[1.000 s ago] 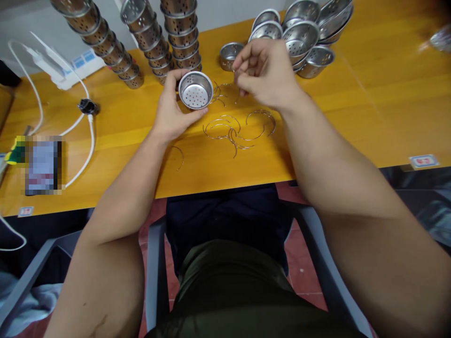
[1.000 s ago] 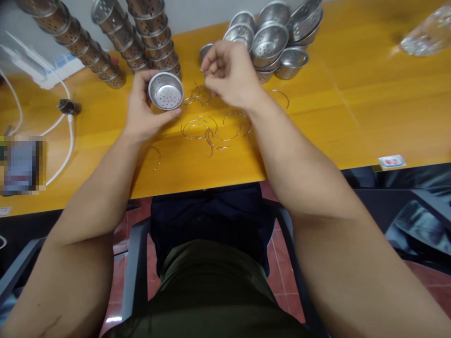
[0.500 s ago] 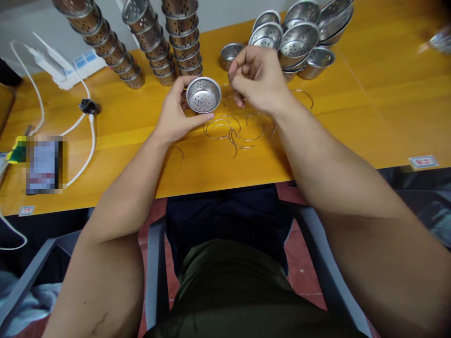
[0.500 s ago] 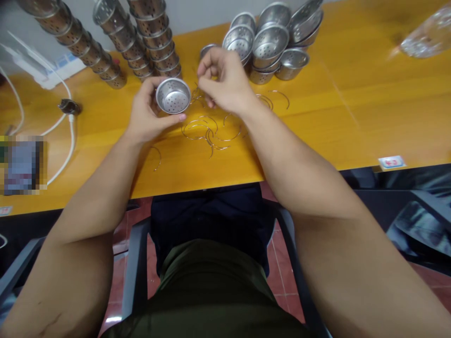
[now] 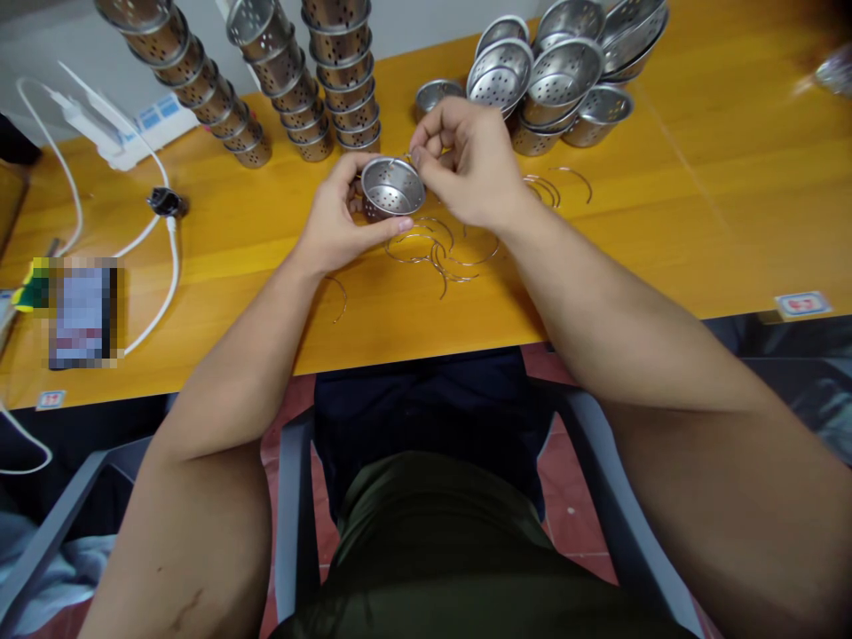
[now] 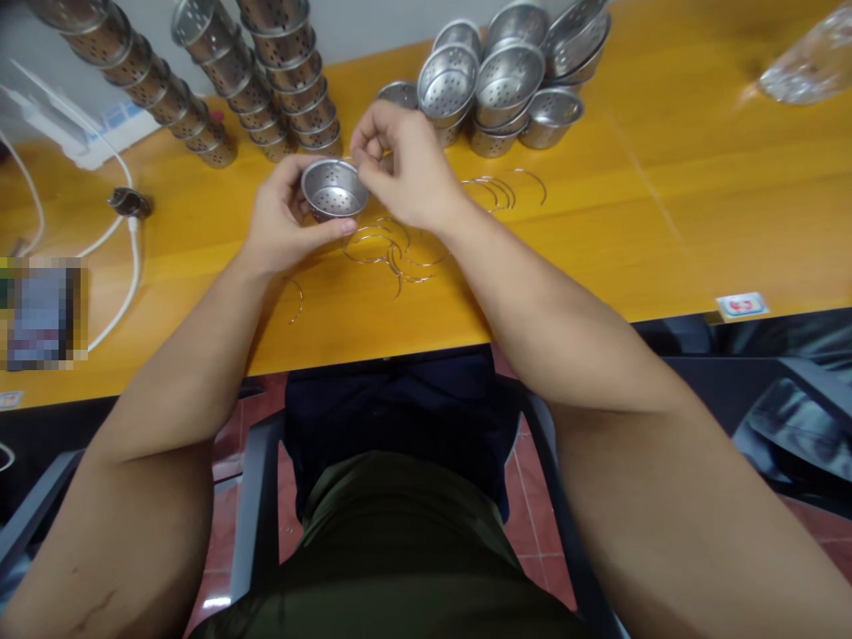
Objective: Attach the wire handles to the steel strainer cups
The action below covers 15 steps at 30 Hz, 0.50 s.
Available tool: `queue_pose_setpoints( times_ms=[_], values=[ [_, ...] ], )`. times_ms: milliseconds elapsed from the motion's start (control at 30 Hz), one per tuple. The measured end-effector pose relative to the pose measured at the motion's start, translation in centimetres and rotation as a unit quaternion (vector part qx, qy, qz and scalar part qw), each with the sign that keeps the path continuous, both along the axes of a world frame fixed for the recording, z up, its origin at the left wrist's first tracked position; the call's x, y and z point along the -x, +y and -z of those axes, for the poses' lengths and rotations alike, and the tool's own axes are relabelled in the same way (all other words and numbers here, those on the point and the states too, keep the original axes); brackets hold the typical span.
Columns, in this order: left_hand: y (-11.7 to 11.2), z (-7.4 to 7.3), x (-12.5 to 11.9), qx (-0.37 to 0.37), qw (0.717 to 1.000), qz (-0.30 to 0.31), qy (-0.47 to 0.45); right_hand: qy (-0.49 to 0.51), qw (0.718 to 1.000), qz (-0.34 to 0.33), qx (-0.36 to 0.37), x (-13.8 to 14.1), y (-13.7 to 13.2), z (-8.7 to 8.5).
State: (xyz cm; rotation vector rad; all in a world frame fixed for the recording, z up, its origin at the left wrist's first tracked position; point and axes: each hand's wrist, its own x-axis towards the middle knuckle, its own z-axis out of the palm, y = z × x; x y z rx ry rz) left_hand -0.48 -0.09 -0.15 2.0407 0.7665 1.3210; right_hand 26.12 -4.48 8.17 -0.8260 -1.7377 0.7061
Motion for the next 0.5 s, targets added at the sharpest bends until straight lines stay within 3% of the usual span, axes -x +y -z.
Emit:
queue_pose_setpoints(
  times_ms=[333,500],
  values=[
    [-1.3,-0.2,-1.2,-0.076,0.994,-0.017,0.078,-0.007,1.000,0.013,0.012,2.0,-0.8,0.4],
    [-1.6,-0.2,-1.7,-0.071,0.993,-0.025,0.091,0.023,1.000,0.019,0.006,2.5,-0.5,0.9]
  ],
)
